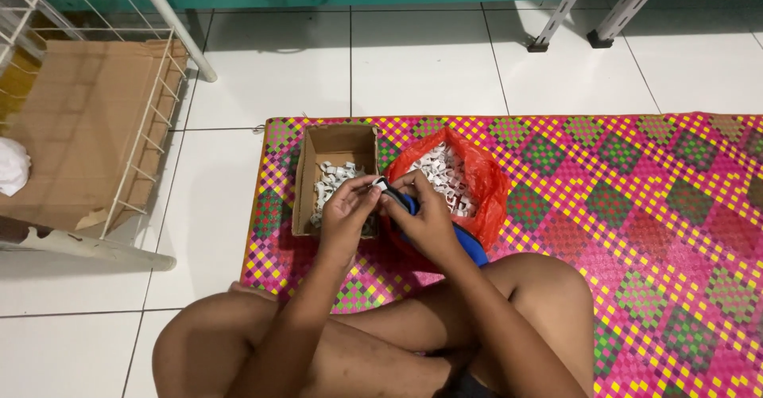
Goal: The person sits on a mat and repeatedly picks small white plastic parts from a cardboard box. They insert each part into a blue and black fabric pouch, then place the pouch into a red plastic bag. The process is repeated for several parts.
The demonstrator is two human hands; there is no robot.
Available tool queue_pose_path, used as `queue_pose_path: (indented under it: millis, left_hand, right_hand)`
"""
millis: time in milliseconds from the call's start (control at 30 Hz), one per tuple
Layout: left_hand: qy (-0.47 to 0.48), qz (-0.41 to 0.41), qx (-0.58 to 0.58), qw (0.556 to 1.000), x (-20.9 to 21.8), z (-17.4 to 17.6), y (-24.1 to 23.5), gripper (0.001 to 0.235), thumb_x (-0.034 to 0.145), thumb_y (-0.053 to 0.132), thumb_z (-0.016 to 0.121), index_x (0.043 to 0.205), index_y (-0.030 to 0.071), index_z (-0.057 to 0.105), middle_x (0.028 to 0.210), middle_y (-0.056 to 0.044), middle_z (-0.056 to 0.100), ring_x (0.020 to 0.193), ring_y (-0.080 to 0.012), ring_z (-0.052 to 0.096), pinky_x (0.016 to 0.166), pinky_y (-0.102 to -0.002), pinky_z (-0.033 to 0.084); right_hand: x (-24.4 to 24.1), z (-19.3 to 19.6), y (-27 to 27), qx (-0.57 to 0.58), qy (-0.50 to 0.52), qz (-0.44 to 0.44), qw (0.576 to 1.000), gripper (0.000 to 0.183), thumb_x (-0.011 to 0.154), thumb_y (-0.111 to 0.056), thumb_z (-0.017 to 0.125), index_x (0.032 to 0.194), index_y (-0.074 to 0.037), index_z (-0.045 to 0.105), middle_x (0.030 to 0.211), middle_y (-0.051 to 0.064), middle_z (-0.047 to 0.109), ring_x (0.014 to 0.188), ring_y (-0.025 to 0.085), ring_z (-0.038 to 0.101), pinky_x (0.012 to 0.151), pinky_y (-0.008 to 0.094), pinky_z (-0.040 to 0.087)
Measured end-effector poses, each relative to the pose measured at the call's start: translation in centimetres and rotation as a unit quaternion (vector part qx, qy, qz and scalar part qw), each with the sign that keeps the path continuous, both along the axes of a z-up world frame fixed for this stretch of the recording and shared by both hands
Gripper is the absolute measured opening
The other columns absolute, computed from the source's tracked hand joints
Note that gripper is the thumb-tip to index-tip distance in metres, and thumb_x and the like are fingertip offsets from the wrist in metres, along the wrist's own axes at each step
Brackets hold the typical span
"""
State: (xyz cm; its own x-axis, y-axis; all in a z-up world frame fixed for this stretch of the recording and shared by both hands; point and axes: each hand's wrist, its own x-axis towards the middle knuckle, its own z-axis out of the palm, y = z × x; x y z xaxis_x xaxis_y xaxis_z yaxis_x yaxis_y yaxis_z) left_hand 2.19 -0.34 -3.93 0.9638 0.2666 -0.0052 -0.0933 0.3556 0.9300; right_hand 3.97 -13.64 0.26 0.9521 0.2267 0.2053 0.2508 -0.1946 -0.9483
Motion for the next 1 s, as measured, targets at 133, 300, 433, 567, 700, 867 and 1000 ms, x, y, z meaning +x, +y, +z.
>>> queue_pose_path:
  millis: [133, 300, 433, 567, 700, 867, 1000]
  left_hand:
    - [-0.002, 0.009, -0.016, 1.0, -0.1, 0.6, 0.0, 0.032, 0.089, 0.012, 0.073, 0.117, -0.002, 0.066, 0.102, -0.012, 0.069, 0.092, -0.0146, 0.067, 0.084, -0.028, 0.057]
    - [-0.021, -0.008, -0.025, 0.999, -0.6, 0.9, 0.2, 0.035, 0.088, 0.01, 0.073, 0.119, -0.004, 0.065, 0.104, -0.015, 0.066, 0.091, -0.0195, 0.07, 0.086, -0.035, 0.06]
    - [-0.032, -0.014, -0.011, 0.999, -0.7, 0.4, 0.2, 0.04, 0.088, 0.008, 0.073, 0.125, -0.003, 0.063, 0.109, -0.015, 0.063, 0.093, -0.0183, 0.067, 0.086, -0.035, 0.06]
    - [-0.036, -0.043, -0.016, 0.998, -0.3, -0.4, 0.3, 0.035, 0.089, 0.009, 0.072, 0.122, -0.002, 0.065, 0.103, -0.016, 0.066, 0.088, -0.0189, 0.069, 0.085, -0.035, 0.06]
    - [-0.038, -0.049, -0.011, 0.998, -0.3, -0.2, 0.2, 0.034, 0.088, 0.012, 0.074, 0.119, 0.0, 0.068, 0.109, -0.012, 0.071, 0.091, -0.0112, 0.066, 0.088, -0.029, 0.056]
    - [-0.041, -0.057, -0.02, 0.997, -0.6, 0.6, -0.1, 0.033, 0.089, 0.012, 0.072, 0.12, 0.002, 0.068, 0.104, -0.007, 0.07, 0.092, -0.0083, 0.064, 0.09, -0.027, 0.055]
    - [-0.045, -0.077, -0.03, 0.996, -0.4, 0.6, -0.5, 0.032, 0.09, 0.013, 0.072, 0.122, 0.005, 0.069, 0.102, -0.005, 0.069, 0.098, -0.0087, 0.064, 0.095, -0.029, 0.053]
  right_hand:
    - [0.6, -1.2, -0.3, -0.003, -0.016, 0.001, 1.0, 0.026, 0.078, -0.015, 0.081, 0.098, -0.009, 0.065, 0.071, 0.01, 0.072, 0.069, 0.015, 0.062, 0.068, 0.033, 0.05]
    - [0.7, -0.5, -0.3, -0.025, -0.032, 0.013, 0.999, 0.019, 0.087, -0.017, 0.074, 0.104, -0.009, 0.071, 0.082, 0.014, 0.075, 0.077, 0.023, 0.071, 0.075, 0.038, 0.053]
    - [0.6, -0.4, -0.4, 0.006, 0.006, 0.022, 1.0, 0.015, 0.088, -0.016, 0.073, 0.103, -0.01, 0.074, 0.072, 0.009, 0.072, 0.068, 0.013, 0.061, 0.068, 0.032, 0.052]
    - [1.2, -2.0, -0.6, 0.177, 0.167, 0.065, 0.968, 0.011, 0.091, -0.012, 0.067, 0.097, -0.004, 0.071, 0.062, 0.005, 0.062, 0.054, 0.011, 0.059, 0.058, 0.024, 0.05]
    - [2.3, -4.9, -1.5, 0.3, 0.294, 0.108, 0.901, 0.015, 0.091, -0.01, 0.064, 0.098, 0.003, 0.066, 0.065, 0.008, 0.061, 0.056, 0.014, 0.065, 0.059, 0.027, 0.055]
    - [2.1, -5.8, -1.2, 0.375, 0.332, 0.125, 0.857, 0.015, 0.091, -0.012, 0.062, 0.098, 0.001, 0.063, 0.062, 0.003, 0.049, 0.05, 0.013, 0.056, 0.056, 0.027, 0.049]
    - [2.4, -6.4, -0.7, 0.395, 0.36, 0.122, 0.836, 0.019, 0.09, -0.021, 0.062, 0.096, -0.003, 0.064, 0.059, -0.003, 0.042, 0.048, 0.01, 0.042, 0.052, 0.024, 0.041]
